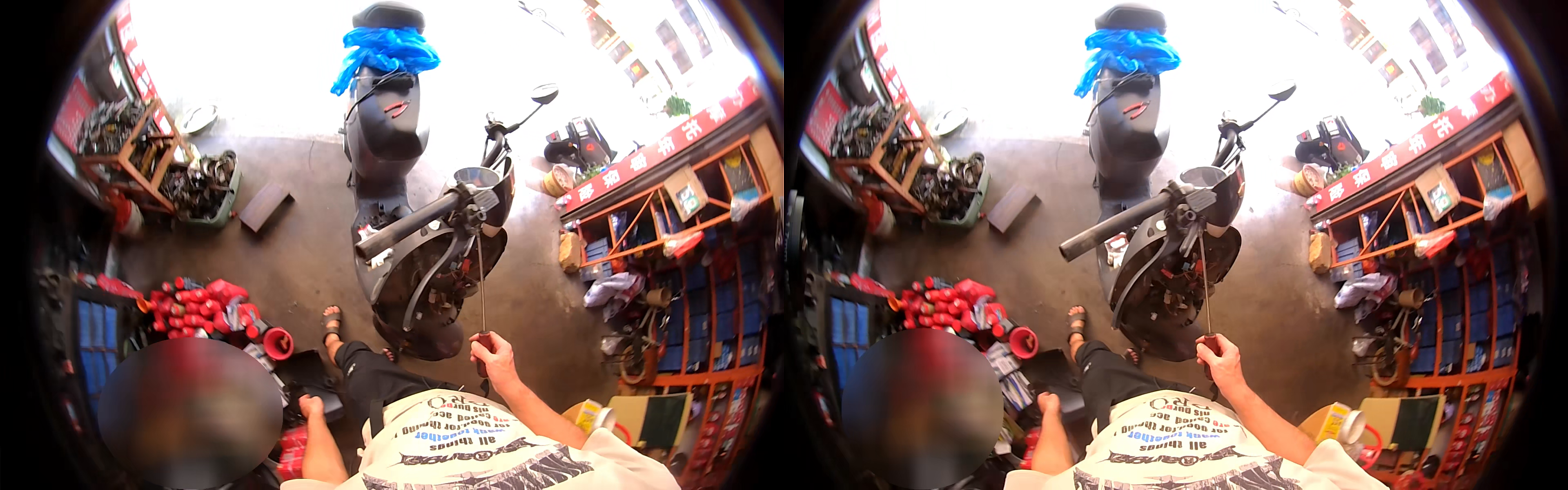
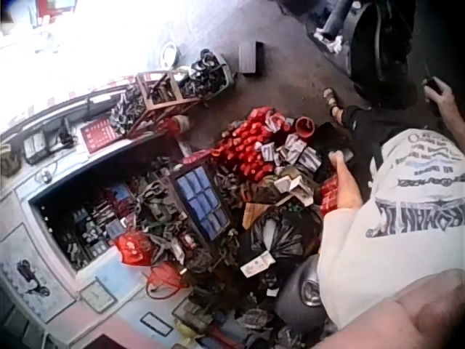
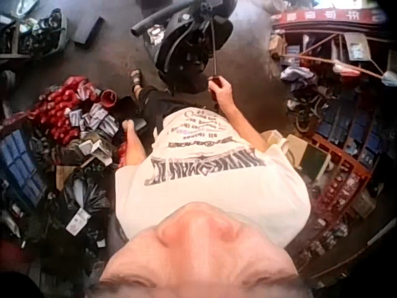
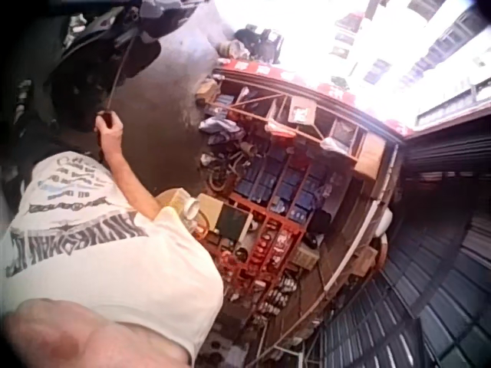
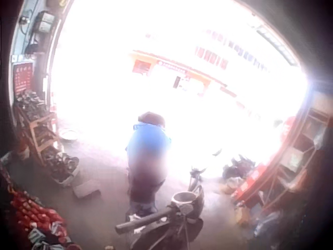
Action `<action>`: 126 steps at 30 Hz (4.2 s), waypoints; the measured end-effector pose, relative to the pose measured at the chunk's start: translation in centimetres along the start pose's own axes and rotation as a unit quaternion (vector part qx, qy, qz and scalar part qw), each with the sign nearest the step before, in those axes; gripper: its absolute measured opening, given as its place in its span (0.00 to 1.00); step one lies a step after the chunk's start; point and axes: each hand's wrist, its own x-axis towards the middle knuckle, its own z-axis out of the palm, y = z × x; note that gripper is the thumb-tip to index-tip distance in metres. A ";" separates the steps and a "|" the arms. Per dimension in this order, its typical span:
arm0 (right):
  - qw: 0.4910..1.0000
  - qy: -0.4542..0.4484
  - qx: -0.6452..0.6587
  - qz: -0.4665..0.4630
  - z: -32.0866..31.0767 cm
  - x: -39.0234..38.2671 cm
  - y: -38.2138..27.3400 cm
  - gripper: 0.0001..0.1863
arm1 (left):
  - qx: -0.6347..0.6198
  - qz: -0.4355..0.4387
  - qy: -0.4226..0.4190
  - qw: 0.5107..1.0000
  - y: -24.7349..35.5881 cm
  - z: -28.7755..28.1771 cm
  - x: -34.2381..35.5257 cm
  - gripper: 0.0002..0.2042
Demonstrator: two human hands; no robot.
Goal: The person repairs a scooter's handlebar assembly in a workshop. They use a screwdriver to tighten screws on the handlebar grip and throttle, then connect a small electrical component to the wiring harness.
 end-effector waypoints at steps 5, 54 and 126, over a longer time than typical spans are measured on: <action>0.997 0.051 0.046 -0.023 -0.3 -0.9 1.0 0.06 | -0.144 0.122 -0.122 0.974 13.5 -3.3 -3.9 0.15; 0.987 -0.107 0.011 -0.117 -3.1 -3.9 -10.1 0.13 | -0.288 0.349 -0.360 0.816 41.6 -13.3 -30.4 0.13; 0.984 -0.058 -0.127 -0.115 -3.3 -3.7 1.8 0.13 | -0.206 0.282 -0.401 0.847 38.2 -10.7 -29.9 0.12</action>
